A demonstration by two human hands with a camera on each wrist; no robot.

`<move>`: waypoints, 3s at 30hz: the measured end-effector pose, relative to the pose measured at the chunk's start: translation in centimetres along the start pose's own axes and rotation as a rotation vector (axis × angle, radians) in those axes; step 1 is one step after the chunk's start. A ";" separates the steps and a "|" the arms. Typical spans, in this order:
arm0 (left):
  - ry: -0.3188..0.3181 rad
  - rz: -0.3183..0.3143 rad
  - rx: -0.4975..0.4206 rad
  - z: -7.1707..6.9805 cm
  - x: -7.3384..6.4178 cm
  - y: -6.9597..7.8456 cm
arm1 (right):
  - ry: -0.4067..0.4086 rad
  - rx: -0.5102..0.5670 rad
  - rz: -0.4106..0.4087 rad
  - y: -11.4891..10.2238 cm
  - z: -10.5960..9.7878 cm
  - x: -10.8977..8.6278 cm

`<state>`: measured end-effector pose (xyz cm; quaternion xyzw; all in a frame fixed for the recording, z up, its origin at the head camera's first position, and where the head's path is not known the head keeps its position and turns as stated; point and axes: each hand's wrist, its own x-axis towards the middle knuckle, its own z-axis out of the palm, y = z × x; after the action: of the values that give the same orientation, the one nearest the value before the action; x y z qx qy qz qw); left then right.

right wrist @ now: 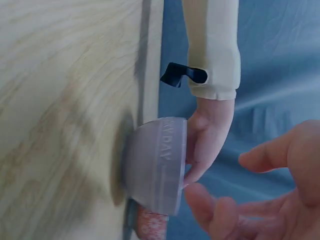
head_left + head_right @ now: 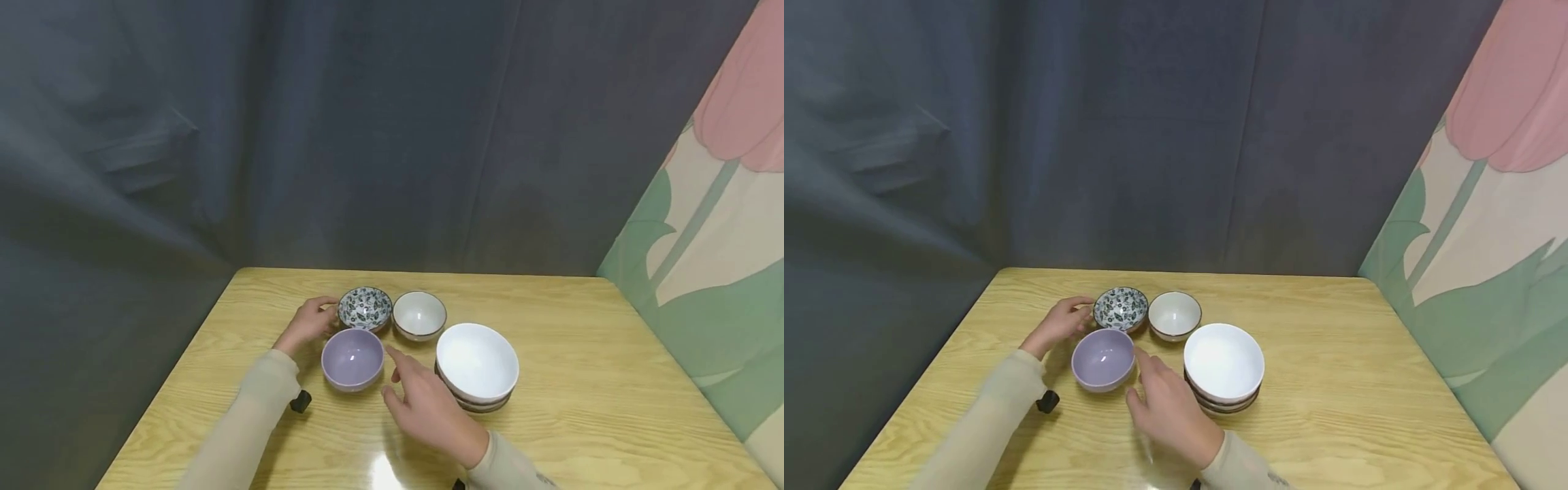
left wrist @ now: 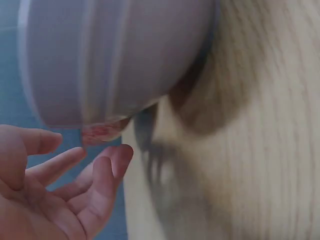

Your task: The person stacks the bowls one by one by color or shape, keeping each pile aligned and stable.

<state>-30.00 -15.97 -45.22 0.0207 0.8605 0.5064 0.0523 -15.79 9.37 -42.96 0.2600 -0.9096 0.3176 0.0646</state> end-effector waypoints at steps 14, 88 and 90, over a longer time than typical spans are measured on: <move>0.013 -0.040 -0.019 1.7 1.5 -1.7 | -0.107 0.103 0.136 1.6 2.2 1.7; 0.067 0.079 0.050 -2.2 -3.7 1.6 | -0.065 0.029 0.132 3.8 3.8 1.4; 0.055 0.080 0.047 -2.2 -3.7 1.6 | -0.058 0.023 0.127 3.9 3.8 1.4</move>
<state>-26.54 -17.40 -42.51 0.0421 0.8717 0.4882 0.0077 -18.81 9.01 -47.68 0.2115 -0.9221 0.3236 0.0151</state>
